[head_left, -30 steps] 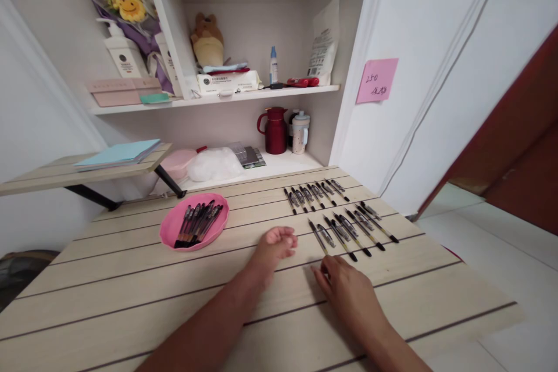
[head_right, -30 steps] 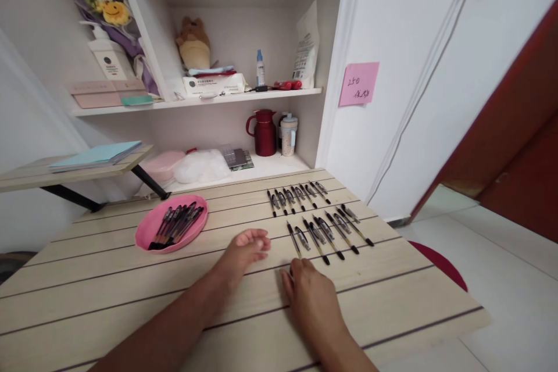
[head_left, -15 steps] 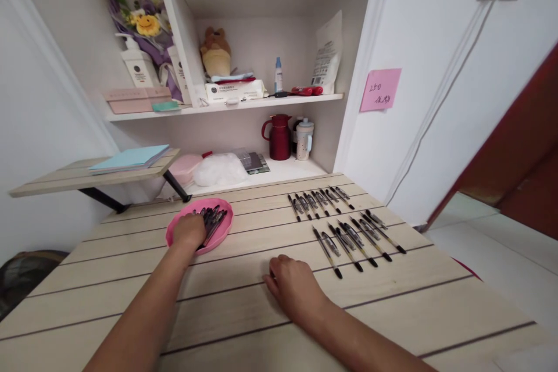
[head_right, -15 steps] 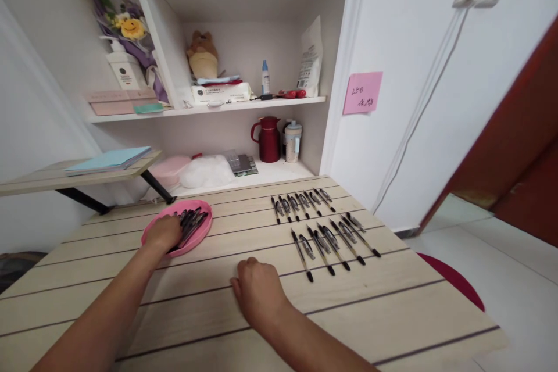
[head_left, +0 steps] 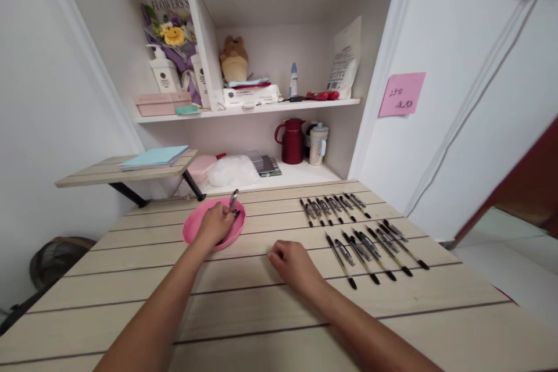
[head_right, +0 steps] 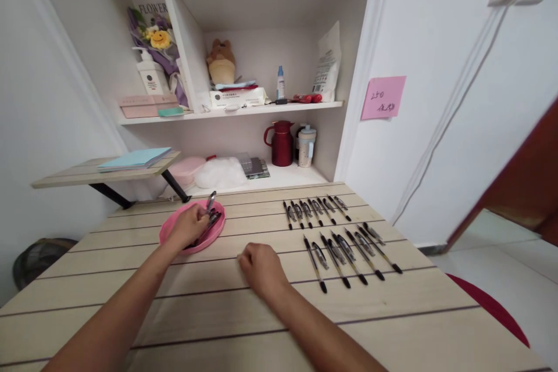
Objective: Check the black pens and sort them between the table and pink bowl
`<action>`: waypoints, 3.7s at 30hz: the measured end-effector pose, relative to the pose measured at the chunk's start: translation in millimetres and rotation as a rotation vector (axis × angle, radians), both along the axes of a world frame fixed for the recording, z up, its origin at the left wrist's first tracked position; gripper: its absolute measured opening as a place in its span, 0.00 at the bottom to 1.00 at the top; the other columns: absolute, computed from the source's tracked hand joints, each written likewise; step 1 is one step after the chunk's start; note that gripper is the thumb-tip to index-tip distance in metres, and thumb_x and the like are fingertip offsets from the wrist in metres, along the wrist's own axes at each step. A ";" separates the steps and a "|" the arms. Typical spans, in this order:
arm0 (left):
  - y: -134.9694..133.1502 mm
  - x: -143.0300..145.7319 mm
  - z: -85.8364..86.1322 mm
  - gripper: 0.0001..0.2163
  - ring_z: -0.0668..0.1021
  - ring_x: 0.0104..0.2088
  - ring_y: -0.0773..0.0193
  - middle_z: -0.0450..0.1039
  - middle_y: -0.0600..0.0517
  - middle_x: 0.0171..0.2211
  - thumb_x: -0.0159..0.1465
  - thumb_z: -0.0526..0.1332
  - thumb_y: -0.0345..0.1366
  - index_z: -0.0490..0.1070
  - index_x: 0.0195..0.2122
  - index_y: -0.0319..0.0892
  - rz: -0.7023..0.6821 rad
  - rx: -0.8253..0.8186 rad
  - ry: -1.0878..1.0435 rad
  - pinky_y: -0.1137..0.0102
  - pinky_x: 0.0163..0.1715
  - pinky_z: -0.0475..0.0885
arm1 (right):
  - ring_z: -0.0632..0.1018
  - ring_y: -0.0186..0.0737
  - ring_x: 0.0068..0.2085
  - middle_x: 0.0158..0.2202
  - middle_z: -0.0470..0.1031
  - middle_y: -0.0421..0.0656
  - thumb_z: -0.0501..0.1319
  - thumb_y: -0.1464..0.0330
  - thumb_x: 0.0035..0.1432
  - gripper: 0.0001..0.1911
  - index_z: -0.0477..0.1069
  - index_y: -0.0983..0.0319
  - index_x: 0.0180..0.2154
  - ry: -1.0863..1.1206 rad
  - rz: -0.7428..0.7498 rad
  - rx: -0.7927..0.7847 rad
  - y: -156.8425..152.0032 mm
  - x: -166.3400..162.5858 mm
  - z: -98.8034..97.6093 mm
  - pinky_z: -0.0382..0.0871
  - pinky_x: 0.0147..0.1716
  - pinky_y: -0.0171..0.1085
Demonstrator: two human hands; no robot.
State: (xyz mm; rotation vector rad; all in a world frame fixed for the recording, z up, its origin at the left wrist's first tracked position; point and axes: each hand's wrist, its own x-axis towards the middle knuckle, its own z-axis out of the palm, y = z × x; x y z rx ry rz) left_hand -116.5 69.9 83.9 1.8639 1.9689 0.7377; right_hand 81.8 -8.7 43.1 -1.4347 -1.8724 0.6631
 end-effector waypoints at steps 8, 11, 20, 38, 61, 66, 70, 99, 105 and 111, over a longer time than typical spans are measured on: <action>-70.9 92.1 -46.1 0.09 0.59 0.10 0.78 0.65 0.60 0.18 0.51 0.58 0.37 0.59 0.30 0.42 -0.366 -0.304 -1.066 0.80 0.10 0.51 | 0.66 0.31 0.20 0.18 0.67 0.37 0.54 0.50 0.49 0.23 0.69 0.64 0.31 1.021 -0.107 -0.178 13.8 8.7 -17.0 0.59 0.20 0.32; -78.1 102.5 -58.2 0.09 0.59 0.10 0.79 0.68 0.58 0.22 0.51 0.58 0.37 0.60 0.31 0.41 -0.348 -0.327 -1.135 0.80 0.09 0.49 | 0.65 0.31 0.18 0.16 0.65 0.36 0.56 0.50 0.47 0.23 0.69 0.64 0.30 1.041 -0.167 -0.205 12.6 8.5 -23.0 0.58 0.19 0.32; -86.4 107.3 -66.4 0.22 0.56 0.08 0.79 0.66 0.57 0.19 0.55 0.56 0.40 0.62 0.50 0.39 -0.429 -0.464 -1.152 0.78 0.09 0.46 | 0.69 0.32 0.21 0.21 0.71 0.38 0.57 0.53 0.48 0.18 0.68 0.63 0.30 1.099 -0.257 -0.222 17.0 14.8 -29.1 0.63 0.22 0.33; -89.6 101.5 -70.7 0.25 0.56 0.11 0.79 0.66 0.56 0.22 0.56 0.56 0.37 0.57 0.55 0.39 -0.434 -0.556 -1.269 0.78 0.10 0.47 | 0.69 0.31 0.18 0.18 0.66 0.35 0.61 0.61 0.43 0.10 0.67 0.61 0.26 0.284 -0.306 -0.181 28.0 114.3 -3.4 0.62 0.20 0.31; -89.9 101.8 -71.0 0.23 0.59 0.11 0.78 0.67 0.55 0.22 0.55 0.57 0.37 0.60 0.52 0.38 -0.446 -0.593 -1.241 0.78 0.10 0.49 | 0.76 0.42 0.30 0.31 0.75 0.48 0.48 0.68 0.57 0.12 0.68 0.63 0.29 -0.816 -0.382 0.009 -5.5 101.5 -19.5 0.56 0.24 0.35; -90.8 102.4 -70.1 0.20 0.64 0.13 0.77 0.68 0.55 0.22 0.54 0.58 0.38 0.62 0.47 0.38 -0.467 -0.603 -1.192 0.79 0.12 0.55 | 0.74 0.40 0.28 0.29 0.75 0.46 0.47 0.67 0.57 0.13 0.69 0.60 0.28 -0.729 -0.480 0.009 -14.8 114.3 -9.2 0.51 0.21 0.35; -92.1 104.0 -69.9 0.17 0.67 0.15 0.75 0.69 0.54 0.24 0.53 0.60 0.38 0.63 0.42 0.39 -0.469 -0.620 -1.211 0.78 0.14 0.60 | 0.71 0.38 0.24 0.22 0.72 0.43 0.51 0.61 0.54 0.14 0.69 0.61 0.25 -0.356 -0.391 -0.080 -18.0 110.7 -5.6 0.54 0.21 0.34; -96.8 111.2 -66.9 0.13 0.56 0.09 0.80 0.64 0.60 0.18 0.55 0.58 0.44 0.58 0.34 0.41 -0.465 -0.576 -1.230 0.79 0.09 0.44 | 0.72 0.36 0.31 0.30 0.74 0.43 0.64 0.56 0.42 0.18 0.72 0.63 0.30 0.969 -0.148 -0.361 -16.6 50.6 -18.1 0.64 0.33 0.36; -97.2 112.0 -68.0 0.13 0.56 0.08 0.80 0.65 0.60 0.18 0.55 0.58 0.44 0.58 0.34 0.41 -0.464 -0.601 -1.232 0.79 0.09 0.44 | 0.73 0.36 0.31 0.28 0.74 0.43 0.65 0.57 0.41 0.16 0.71 0.63 0.28 1.037 -0.122 -0.385 -18.3 48.2 -15.6 0.65 0.34 0.36; -97.1 111.7 -68.1 0.14 0.56 0.09 0.80 0.65 0.59 0.18 0.55 0.58 0.45 0.58 0.33 0.41 -0.456 -0.619 -1.249 0.79 0.10 0.43 | 0.71 0.34 0.25 0.23 0.72 0.41 0.65 0.56 0.40 0.17 0.70 0.64 0.24 0.997 -0.129 -0.429 -17.5 48.0 -16.9 0.64 0.28 0.35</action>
